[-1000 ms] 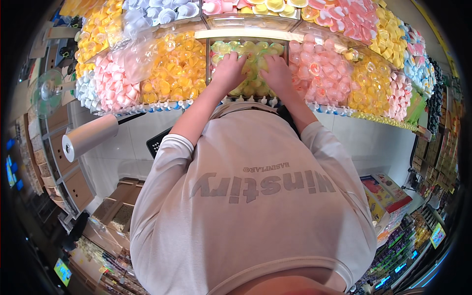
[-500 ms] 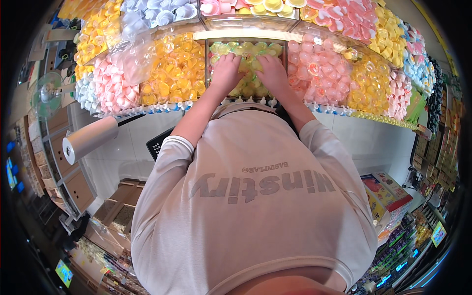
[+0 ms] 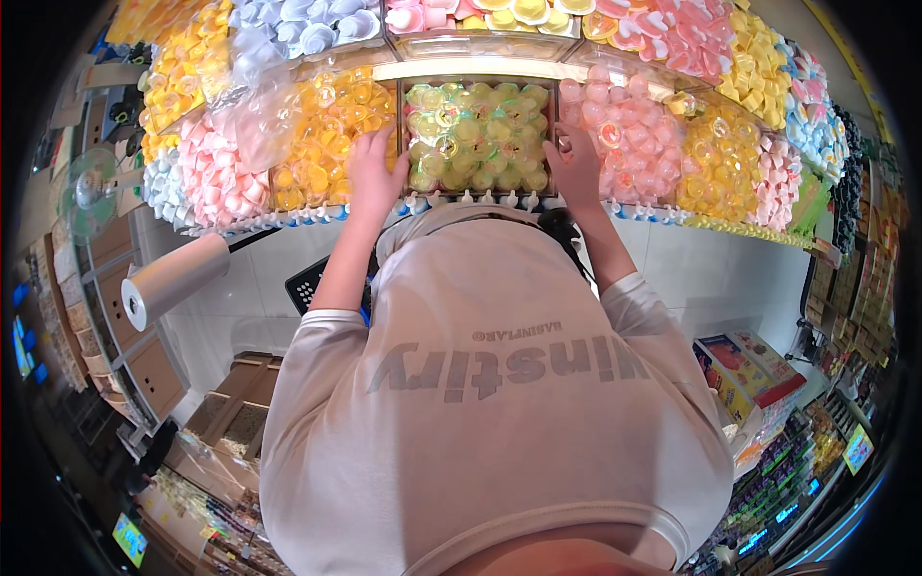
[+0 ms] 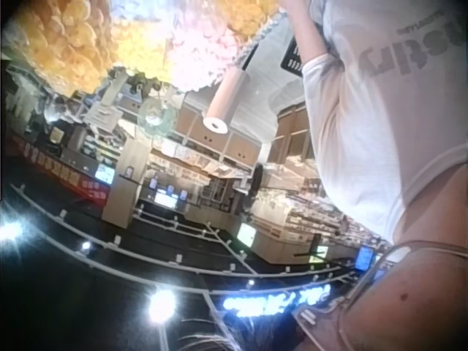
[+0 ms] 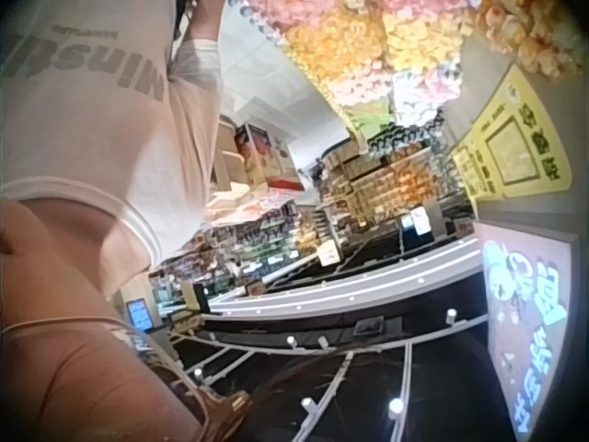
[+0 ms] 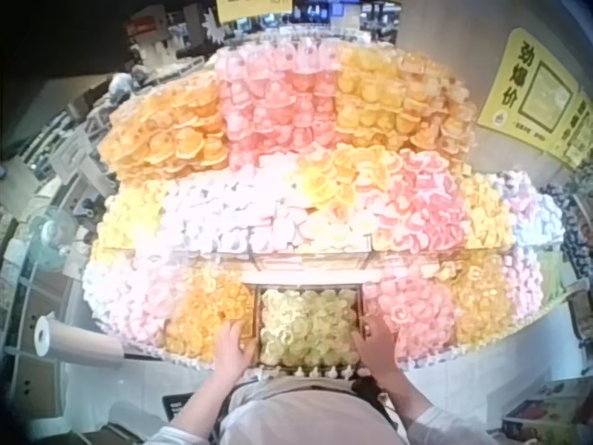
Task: Sorting and picking jelly candies from open bins in a supermarket display.
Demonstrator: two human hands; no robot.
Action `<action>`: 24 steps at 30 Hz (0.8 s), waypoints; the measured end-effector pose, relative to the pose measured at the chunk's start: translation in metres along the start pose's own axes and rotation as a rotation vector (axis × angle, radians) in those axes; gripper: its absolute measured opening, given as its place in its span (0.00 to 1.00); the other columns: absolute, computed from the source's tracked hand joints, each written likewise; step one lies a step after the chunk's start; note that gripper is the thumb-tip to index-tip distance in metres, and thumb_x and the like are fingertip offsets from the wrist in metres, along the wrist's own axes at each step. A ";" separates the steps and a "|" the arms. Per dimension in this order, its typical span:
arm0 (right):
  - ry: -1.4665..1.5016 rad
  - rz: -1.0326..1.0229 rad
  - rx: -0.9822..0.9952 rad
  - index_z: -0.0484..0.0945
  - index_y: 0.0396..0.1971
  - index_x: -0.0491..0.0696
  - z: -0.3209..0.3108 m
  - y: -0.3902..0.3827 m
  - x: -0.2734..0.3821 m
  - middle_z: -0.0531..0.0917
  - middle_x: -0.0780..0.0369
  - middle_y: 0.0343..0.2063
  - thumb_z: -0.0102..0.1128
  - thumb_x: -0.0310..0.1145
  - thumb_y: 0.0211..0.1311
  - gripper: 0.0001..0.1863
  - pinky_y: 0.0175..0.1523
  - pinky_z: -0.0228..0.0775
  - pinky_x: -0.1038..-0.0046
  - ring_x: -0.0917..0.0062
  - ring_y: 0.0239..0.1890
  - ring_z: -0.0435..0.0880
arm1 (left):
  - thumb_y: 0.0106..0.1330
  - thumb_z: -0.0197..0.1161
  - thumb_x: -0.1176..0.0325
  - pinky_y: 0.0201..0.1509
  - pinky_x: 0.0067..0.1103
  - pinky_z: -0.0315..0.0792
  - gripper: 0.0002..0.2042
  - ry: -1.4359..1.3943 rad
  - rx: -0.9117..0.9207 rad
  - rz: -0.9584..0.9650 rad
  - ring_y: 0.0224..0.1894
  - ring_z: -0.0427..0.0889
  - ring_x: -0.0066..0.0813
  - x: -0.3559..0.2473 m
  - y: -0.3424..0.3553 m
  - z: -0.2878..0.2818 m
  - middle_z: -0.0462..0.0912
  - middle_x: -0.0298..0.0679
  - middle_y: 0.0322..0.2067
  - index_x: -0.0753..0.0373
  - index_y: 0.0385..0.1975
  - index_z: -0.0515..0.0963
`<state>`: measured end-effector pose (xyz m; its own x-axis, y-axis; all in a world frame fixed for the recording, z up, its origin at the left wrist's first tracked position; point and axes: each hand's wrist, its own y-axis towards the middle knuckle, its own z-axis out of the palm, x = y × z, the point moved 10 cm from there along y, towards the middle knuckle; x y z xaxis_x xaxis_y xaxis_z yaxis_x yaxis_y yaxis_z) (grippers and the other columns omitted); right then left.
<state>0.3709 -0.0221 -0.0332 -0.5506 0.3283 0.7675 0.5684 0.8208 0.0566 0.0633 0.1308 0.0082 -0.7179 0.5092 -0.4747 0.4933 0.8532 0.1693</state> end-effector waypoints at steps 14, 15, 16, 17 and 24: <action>0.108 0.137 0.063 0.82 0.46 0.41 0.000 -0.057 -0.019 0.82 0.62 0.28 0.66 0.26 0.63 0.12 0.34 0.72 0.79 0.82 0.28 0.77 | 0.56 0.70 0.73 0.55 0.37 0.73 0.19 -0.223 0.169 0.164 0.50 0.78 0.48 -0.011 -0.058 0.026 0.81 0.45 0.46 0.64 0.50 0.79; 0.109 0.167 0.061 0.82 0.45 0.41 -0.002 -0.062 -0.018 0.82 0.62 0.28 0.66 0.26 0.63 0.12 0.34 0.71 0.79 0.83 0.28 0.77 | 0.57 0.69 0.73 0.55 0.37 0.73 0.18 -0.249 0.196 0.167 0.51 0.78 0.48 -0.012 -0.060 0.028 0.80 0.45 0.46 0.64 0.49 0.79; 0.070 0.169 0.052 0.83 0.44 0.40 -0.006 -0.065 -0.018 0.83 0.61 0.29 0.66 0.27 0.63 0.11 0.36 0.73 0.76 0.79 0.30 0.80 | 0.57 0.69 0.73 0.55 0.37 0.73 0.18 -0.275 0.224 0.170 0.51 0.78 0.48 -0.012 -0.062 0.029 0.80 0.45 0.46 0.64 0.49 0.79; 0.028 0.137 0.032 0.83 0.44 0.41 -0.012 -0.069 -0.017 0.83 0.60 0.30 0.66 0.27 0.63 0.11 0.37 0.73 0.75 0.77 0.31 0.81 | 0.58 0.68 0.72 0.54 0.37 0.73 0.17 -0.301 0.254 0.174 0.51 0.77 0.48 -0.013 -0.062 0.030 0.80 0.45 0.46 0.63 0.49 0.79; -0.074 0.162 -0.043 0.83 0.43 0.42 -0.038 -0.105 -0.011 0.85 0.58 0.34 0.67 0.28 0.61 0.11 0.41 0.75 0.70 0.70 0.36 0.83 | 0.59 0.67 0.73 0.53 0.37 0.73 0.16 -0.346 0.290 0.230 0.49 0.78 0.48 0.005 -0.071 0.029 0.80 0.44 0.46 0.62 0.49 0.80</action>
<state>0.3399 -0.1295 -0.0233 -0.4924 0.4892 0.7199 0.6781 0.7341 -0.0351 0.0386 0.0694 -0.0310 -0.3941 0.5708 -0.7204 0.7708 0.6321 0.0792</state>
